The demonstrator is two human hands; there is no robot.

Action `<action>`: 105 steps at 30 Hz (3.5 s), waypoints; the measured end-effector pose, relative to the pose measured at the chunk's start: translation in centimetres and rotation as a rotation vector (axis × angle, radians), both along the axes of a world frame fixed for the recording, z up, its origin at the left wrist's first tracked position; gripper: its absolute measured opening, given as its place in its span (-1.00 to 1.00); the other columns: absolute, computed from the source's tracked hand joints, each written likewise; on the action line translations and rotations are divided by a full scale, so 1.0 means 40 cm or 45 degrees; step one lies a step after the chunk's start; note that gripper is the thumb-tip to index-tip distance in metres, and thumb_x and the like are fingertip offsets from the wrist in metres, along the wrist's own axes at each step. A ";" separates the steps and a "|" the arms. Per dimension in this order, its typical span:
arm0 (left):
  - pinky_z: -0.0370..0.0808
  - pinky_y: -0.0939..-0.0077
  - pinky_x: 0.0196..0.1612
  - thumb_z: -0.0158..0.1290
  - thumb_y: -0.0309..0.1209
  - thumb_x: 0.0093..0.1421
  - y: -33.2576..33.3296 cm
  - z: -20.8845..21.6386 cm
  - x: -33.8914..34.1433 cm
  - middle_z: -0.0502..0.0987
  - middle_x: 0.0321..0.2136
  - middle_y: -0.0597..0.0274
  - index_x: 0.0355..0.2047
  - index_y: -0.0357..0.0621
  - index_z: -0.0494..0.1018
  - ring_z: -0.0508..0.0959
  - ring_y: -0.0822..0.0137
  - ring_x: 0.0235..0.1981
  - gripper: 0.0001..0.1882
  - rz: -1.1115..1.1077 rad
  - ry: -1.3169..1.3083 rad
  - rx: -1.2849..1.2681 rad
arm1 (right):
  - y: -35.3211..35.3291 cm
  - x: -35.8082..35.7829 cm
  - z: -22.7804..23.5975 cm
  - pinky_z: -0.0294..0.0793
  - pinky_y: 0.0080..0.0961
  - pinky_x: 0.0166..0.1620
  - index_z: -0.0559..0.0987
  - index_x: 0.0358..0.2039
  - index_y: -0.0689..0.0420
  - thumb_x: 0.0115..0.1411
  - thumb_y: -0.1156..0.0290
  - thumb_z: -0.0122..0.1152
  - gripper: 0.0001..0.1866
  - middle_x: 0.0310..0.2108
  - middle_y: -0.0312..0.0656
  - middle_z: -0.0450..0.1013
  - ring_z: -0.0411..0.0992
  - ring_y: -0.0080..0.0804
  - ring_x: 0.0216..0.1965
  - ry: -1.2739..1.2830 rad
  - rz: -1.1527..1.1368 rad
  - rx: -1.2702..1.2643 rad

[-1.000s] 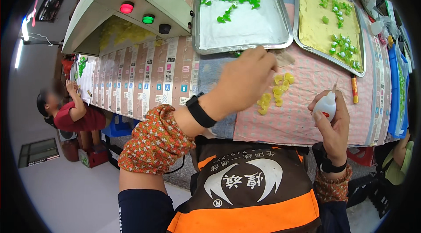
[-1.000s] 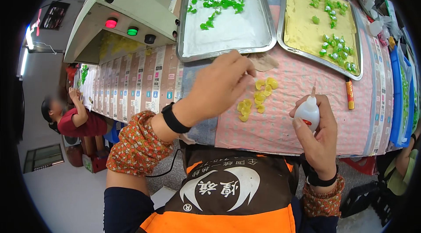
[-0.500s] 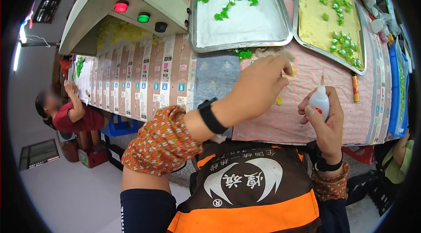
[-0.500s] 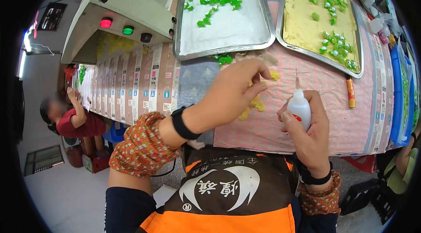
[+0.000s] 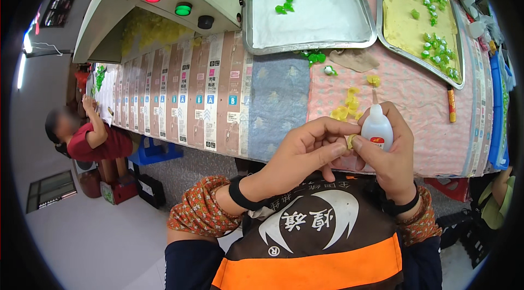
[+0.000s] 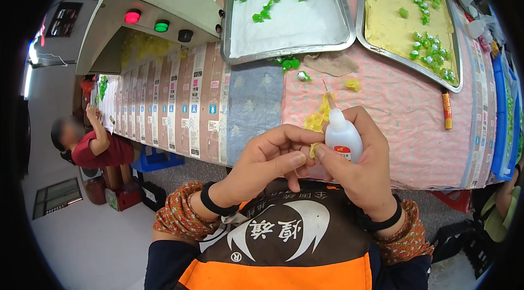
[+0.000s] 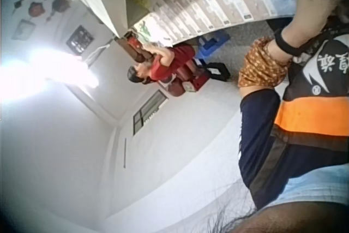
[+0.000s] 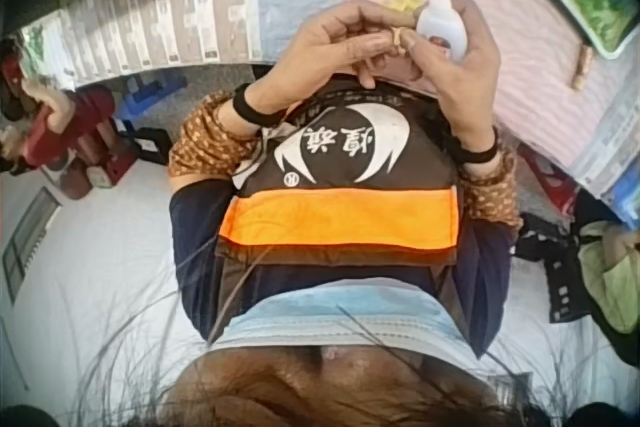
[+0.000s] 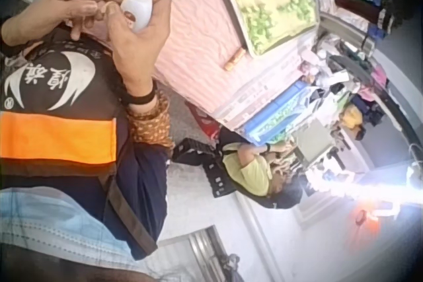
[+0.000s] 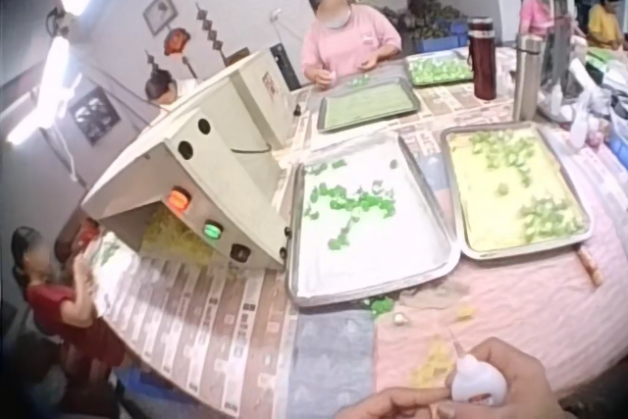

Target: Assembling small green and yellow plastic toy components using a bottle of glue at an assembly station.

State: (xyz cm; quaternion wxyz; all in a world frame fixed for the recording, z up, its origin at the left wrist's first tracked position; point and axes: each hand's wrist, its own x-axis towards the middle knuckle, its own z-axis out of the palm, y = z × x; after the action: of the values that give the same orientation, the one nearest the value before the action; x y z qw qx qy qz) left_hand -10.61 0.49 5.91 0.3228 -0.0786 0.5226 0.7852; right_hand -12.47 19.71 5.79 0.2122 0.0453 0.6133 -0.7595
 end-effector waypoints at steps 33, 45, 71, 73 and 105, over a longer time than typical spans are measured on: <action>0.64 0.46 -0.08 -0.04 -0.42 0.40 -0.108 -0.155 0.126 0.53 0.01 -0.05 0.11 -0.26 0.29 0.61 0.29 -0.05 -0.67 0.229 0.207 0.357 | 0.037 0.047 0.045 0.35 -0.43 -0.50 0.56 -0.14 0.26 -0.07 0.42 0.47 -0.55 -0.46 -0.11 0.51 0.38 -0.30 -0.59 1.052 0.381 0.540; 0.64 0.42 -0.05 -0.03 -0.46 0.38 -0.107 -0.159 0.128 0.51 0.04 -0.12 0.13 -0.28 0.29 0.60 0.18 -0.01 -0.65 0.229 0.217 0.410 | 0.014 0.048 0.025 0.27 -0.43 -0.60 0.58 -0.25 0.25 -0.09 0.45 0.48 -0.63 -0.56 -0.17 0.47 0.36 -0.30 -0.67 1.219 0.393 0.506; 0.67 0.31 -0.11 -0.01 -0.39 0.38 -0.097 -0.143 0.132 0.56 -0.05 -0.13 0.05 -0.33 0.32 0.61 0.18 -0.02 -0.68 0.249 0.151 0.335 | 0.011 0.045 0.018 0.31 -0.41 -0.58 0.55 -0.23 0.25 -0.07 0.46 0.48 -0.62 -0.48 -0.14 0.51 0.39 -0.26 -0.66 1.246 0.401 0.522; 0.65 0.36 -0.08 -0.03 -0.39 0.39 -0.100 -0.148 0.135 0.56 -0.04 -0.09 0.08 -0.31 0.31 0.60 0.20 -0.01 -0.67 0.234 0.169 0.356 | 0.010 0.043 0.017 0.31 -0.41 -0.58 0.55 -0.24 0.25 -0.08 0.47 0.49 -0.62 -0.47 -0.13 0.51 0.39 -0.26 -0.66 1.258 0.407 0.541; 0.59 0.42 0.03 -0.06 -0.53 0.38 -0.078 -0.100 0.142 0.50 0.00 -0.17 0.05 -0.39 0.26 0.60 0.21 -0.04 -0.72 0.383 0.281 0.013 | 0.018 0.049 0.008 0.30 -0.40 -0.60 0.55 -0.25 0.27 -0.12 0.50 0.49 -0.61 -0.53 -0.14 0.47 0.36 -0.26 -0.68 1.239 0.381 0.613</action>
State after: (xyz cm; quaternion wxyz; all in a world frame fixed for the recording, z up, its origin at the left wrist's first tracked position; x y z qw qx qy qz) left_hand -4.93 -2.63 1.90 0.1428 -0.0679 0.5332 0.8311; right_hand -10.52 20.43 6.11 -0.0061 -0.3507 0.7962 -0.4929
